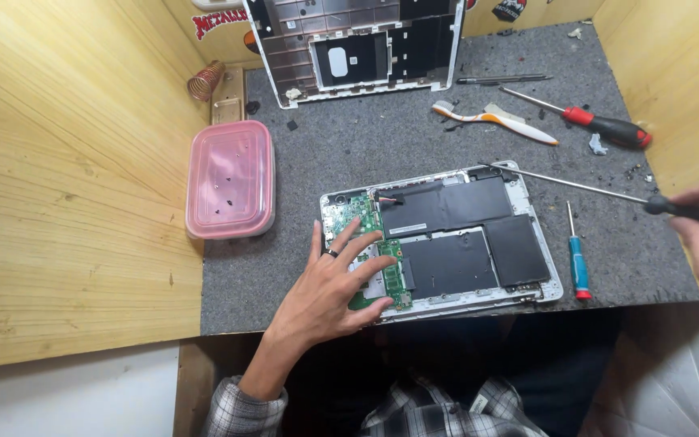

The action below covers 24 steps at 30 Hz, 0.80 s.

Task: The person is repairing a laptop by aligning the motherboard and securing it with screws using a screwdriver.

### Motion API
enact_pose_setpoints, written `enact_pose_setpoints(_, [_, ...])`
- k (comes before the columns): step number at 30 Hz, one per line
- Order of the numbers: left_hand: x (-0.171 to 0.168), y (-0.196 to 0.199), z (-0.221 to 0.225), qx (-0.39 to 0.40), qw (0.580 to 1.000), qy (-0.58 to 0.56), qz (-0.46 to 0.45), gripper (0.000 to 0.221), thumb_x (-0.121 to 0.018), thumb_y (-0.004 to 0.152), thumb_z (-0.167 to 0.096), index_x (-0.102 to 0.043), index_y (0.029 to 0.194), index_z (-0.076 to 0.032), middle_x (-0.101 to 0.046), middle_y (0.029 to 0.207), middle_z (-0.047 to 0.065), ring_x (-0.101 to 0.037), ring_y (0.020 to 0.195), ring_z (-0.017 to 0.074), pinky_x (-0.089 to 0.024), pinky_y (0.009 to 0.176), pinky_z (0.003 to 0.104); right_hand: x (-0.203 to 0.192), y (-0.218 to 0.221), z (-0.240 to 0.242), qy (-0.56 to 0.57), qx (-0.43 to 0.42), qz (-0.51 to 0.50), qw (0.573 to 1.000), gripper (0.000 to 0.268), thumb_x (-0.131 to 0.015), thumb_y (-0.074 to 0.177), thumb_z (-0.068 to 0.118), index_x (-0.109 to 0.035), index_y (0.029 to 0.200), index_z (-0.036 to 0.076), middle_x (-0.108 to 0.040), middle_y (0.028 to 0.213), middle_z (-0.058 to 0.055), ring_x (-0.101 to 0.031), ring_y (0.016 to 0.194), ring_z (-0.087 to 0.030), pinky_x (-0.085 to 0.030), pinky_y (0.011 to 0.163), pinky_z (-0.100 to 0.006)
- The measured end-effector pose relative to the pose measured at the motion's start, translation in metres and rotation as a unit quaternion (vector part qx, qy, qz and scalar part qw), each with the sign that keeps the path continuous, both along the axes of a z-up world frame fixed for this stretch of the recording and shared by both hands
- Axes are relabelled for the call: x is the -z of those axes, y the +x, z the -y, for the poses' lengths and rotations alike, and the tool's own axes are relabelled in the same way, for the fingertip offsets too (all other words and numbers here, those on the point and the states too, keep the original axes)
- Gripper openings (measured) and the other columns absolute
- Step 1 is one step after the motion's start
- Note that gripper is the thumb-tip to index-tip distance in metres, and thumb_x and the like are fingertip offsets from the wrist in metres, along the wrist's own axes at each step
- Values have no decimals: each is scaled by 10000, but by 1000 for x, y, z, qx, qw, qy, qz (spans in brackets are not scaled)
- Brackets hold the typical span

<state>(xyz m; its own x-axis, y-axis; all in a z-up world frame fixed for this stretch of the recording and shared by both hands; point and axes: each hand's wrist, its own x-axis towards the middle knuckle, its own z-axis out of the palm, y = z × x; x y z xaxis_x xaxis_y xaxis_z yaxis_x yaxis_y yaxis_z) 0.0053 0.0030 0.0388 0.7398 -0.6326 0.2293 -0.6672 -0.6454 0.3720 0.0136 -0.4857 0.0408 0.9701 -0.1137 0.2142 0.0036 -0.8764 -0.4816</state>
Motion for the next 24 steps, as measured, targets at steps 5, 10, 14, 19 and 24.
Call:
enact_pose_setpoints(5, [-21, 35, 13, -50, 991, -46, 116, 417, -740, 956, -290, -605, 1322, -142, -618, 1355, 114, -503, 1392, 349, -268, 1178, 671, -34, 42, -68, -29, -91, 53, 994, 126, -797, 930, 7, -728, 1031, 39, -621, 930, -112, -570, 876, -263, -434, 838, -363])
enact_pose_setpoints(10, [-29, 101, 29, -94, 976, 3, 197, 493, -771, 940, -367, -608, 1364, -176, -630, 1310, 56, -551, 1341, 299, -353, 1183, 561, -36, 61, -94, -10, -100, 38, 994, 134, -797, 941, 12, -745, 1060, 44, -648, 859, -106, -581, 805, -234, -456, 754, -344])
enact_pose_setpoints(14, [-30, 136, 38, -78, 971, 43, 222, 431, -850, 840, -351, -721, 1222, -199, -642, 1282, 62, -532, 1320, 312, -314, 1179, 607, -39, 65, -104, -8, -107, 30, 994, 138, -799, 910, 36, -765, 1038, 77, -663, 834, -90, -587, 720, -205, -471, 716, -327])
enact_pose_setpoints(19, [-24, 157, 42, -29, 978, 55, 198, 291, -831, 838, -362, -804, 1073, -192, -667, 1207, 63, -532, 1286, 321, -288, 1165, 625, -41, 66, -106, -36, -105, 22, 994, 156, -812, 894, 78, -778, 1042, 116, -682, 845, -75, -606, 740, -202, -480, 742, -328])
enact_pose_setpoints(24, [-18, 167, 44, -7, 989, 53, 141, 163, -800, 852, -370, -817, 950, -240, -743, 1067, -27, -576, 1148, 245, -344, 1105, 585, -30, 69, -96, -7, -125, -7, 992, 122, -786, 926, 10, -742, 1034, 44, -636, 869, -102, -569, 781, -228, -455, 745, -349])
